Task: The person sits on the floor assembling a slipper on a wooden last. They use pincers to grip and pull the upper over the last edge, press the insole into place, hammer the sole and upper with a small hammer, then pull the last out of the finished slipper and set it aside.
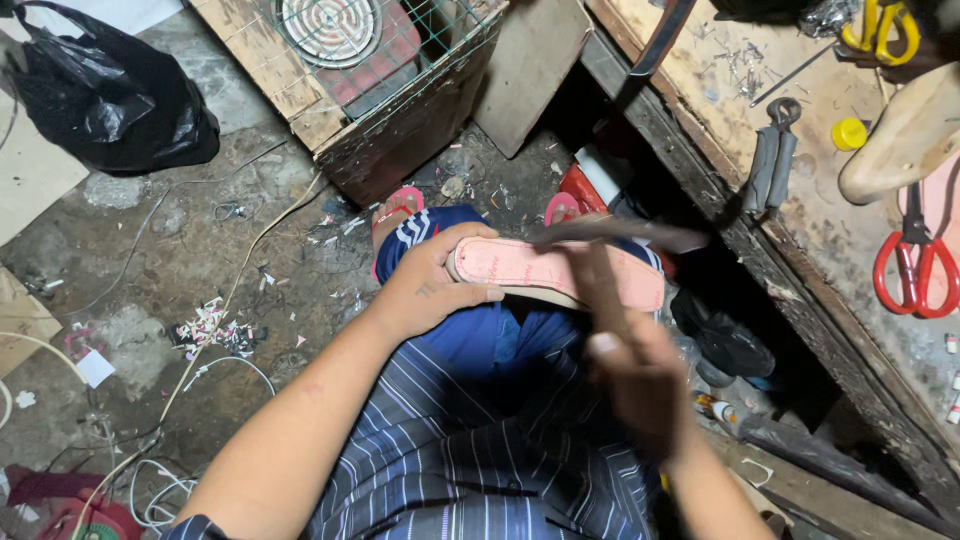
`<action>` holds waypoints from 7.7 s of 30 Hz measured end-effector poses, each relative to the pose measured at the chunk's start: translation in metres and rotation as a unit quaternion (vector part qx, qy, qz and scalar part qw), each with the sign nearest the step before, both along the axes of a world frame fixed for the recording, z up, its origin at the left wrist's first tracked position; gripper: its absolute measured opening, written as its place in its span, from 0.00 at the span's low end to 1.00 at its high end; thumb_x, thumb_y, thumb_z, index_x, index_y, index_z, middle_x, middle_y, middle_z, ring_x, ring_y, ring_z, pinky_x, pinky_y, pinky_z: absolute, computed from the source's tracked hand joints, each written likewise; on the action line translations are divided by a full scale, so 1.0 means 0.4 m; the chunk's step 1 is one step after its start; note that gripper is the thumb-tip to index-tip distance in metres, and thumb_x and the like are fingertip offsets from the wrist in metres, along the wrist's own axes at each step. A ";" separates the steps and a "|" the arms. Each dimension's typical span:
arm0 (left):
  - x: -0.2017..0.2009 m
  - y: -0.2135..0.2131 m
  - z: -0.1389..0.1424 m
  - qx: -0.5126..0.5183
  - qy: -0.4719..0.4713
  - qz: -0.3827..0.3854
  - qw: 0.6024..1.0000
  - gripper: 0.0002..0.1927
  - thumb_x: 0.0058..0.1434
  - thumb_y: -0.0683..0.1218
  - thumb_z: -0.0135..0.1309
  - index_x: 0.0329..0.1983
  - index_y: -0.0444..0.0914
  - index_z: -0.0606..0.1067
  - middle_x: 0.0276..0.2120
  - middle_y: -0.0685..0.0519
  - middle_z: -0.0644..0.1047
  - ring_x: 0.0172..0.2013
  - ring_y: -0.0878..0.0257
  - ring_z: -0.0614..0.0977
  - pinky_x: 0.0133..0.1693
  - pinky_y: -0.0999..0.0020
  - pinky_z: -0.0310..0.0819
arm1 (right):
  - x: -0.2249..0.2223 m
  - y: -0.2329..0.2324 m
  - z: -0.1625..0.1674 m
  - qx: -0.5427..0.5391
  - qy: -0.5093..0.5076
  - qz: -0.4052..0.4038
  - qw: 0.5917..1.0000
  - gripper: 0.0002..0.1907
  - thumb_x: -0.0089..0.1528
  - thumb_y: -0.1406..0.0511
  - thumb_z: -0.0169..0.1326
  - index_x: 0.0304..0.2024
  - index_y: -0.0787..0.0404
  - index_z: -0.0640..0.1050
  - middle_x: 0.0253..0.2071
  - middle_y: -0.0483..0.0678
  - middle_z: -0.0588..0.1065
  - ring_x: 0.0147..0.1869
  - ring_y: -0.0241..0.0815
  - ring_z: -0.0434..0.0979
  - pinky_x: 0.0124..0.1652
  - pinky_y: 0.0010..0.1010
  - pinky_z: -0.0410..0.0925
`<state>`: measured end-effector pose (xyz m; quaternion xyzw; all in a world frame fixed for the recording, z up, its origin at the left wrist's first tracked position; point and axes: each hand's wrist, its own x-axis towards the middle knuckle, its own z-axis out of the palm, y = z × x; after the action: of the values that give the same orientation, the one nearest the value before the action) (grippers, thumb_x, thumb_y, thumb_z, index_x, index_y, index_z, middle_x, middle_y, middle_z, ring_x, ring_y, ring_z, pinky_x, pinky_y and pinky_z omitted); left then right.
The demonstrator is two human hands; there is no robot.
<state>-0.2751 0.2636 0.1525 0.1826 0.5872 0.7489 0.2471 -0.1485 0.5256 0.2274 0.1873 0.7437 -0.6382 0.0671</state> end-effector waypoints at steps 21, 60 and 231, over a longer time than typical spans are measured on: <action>-0.006 -0.001 -0.014 0.001 -0.021 0.004 1.000 0.31 0.56 0.39 0.66 0.63 0.34 0.70 0.52 0.55 0.77 0.54 0.68 0.77 0.58 0.70 0.72 | -0.026 -0.158 0.009 0.224 0.156 0.146 0.951 0.11 0.66 0.66 0.55 0.49 0.64 0.75 0.34 0.50 0.77 0.38 0.38 0.79 0.40 0.31 0.71; 0.055 0.139 0.302 0.235 -0.149 0.012 0.960 0.32 0.62 0.47 0.62 0.67 0.31 0.67 0.57 0.45 0.76 0.56 0.58 0.79 0.60 0.61 0.74 | 0.062 -0.082 -0.009 0.088 0.131 0.139 0.978 0.57 0.56 0.64 0.65 0.75 0.72 0.44 0.73 0.62 0.57 0.76 0.54 0.60 0.69 0.39 0.56; -0.008 0.301 0.194 -0.319 0.443 -0.100 0.832 0.27 0.42 0.52 0.68 0.46 0.40 0.78 0.54 0.47 0.73 0.53 0.48 0.73 0.53 0.52 0.63 | -0.335 0.229 -0.060 0.145 0.179 -0.063 0.971 0.06 0.65 0.68 0.60 0.43 0.63 0.80 0.36 0.41 0.78 0.40 0.29 0.75 0.43 0.24 0.71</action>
<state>-0.2783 0.3840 0.2303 0.4634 0.8184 0.3306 0.0789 -0.2825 0.6173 0.2034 0.1242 0.8151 -0.5495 -0.1349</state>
